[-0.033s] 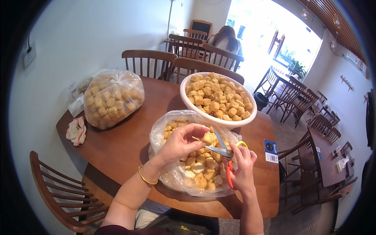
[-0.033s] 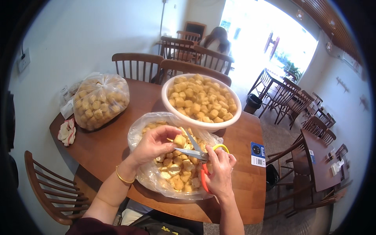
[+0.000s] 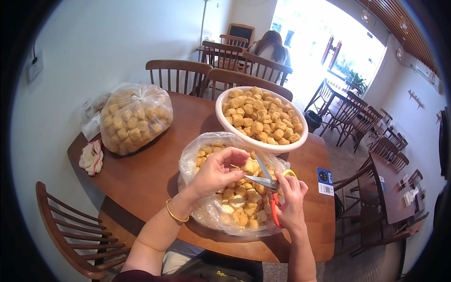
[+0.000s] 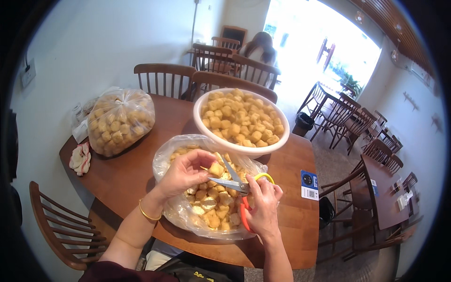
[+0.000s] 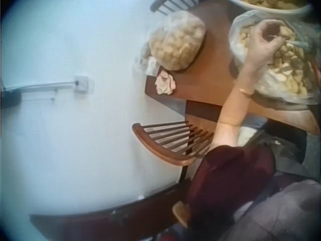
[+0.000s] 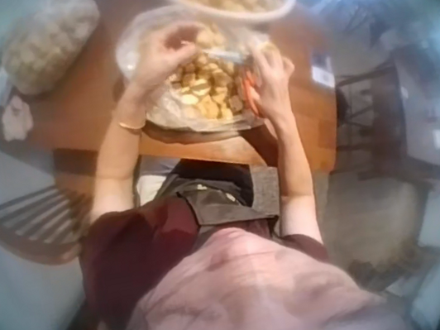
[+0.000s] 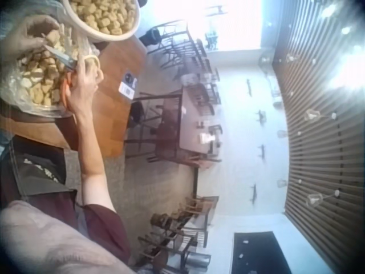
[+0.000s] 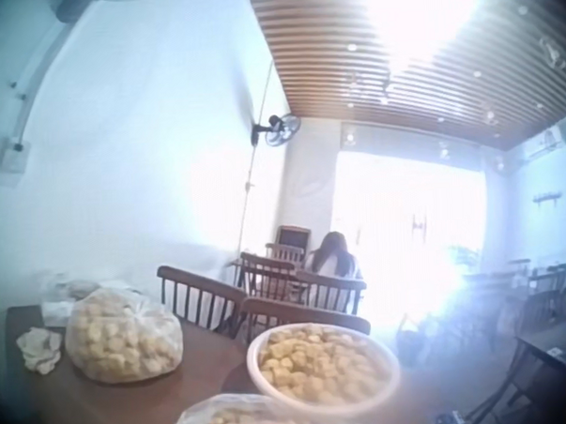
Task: The person uses scissors to cut small pieces of fried dough from a plastic bag into a white bowl. The person repeatedly picks up pieces, cuts them, and places them into the bowl.
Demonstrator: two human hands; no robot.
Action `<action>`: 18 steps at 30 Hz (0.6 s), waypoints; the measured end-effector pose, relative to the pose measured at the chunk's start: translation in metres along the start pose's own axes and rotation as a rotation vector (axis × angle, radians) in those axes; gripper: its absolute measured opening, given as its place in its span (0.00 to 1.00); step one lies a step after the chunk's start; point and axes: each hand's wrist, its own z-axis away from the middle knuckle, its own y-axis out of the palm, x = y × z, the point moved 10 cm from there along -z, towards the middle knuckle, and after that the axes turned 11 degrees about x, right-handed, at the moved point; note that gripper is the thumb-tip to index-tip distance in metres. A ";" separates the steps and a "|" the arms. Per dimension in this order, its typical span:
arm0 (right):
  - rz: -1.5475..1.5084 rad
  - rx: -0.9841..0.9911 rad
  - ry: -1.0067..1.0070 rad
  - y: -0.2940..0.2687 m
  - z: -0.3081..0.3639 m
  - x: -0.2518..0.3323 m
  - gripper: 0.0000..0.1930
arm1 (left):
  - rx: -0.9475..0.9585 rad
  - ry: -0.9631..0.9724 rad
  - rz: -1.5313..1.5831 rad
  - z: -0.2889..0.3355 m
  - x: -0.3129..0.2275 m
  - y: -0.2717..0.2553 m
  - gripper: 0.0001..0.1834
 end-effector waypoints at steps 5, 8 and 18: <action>-0.005 0.054 0.020 0.001 -0.001 0.003 0.33 | -0.007 -0.058 0.017 0.002 0.010 0.002 0.16; -0.013 0.065 0.027 0.003 -0.001 0.002 0.31 | -0.005 -0.109 -0.049 0.003 0.014 0.000 0.17; -0.090 0.063 0.020 -0.001 -0.002 0.004 0.26 | -0.078 -0.054 0.107 0.002 0.015 -0.004 0.12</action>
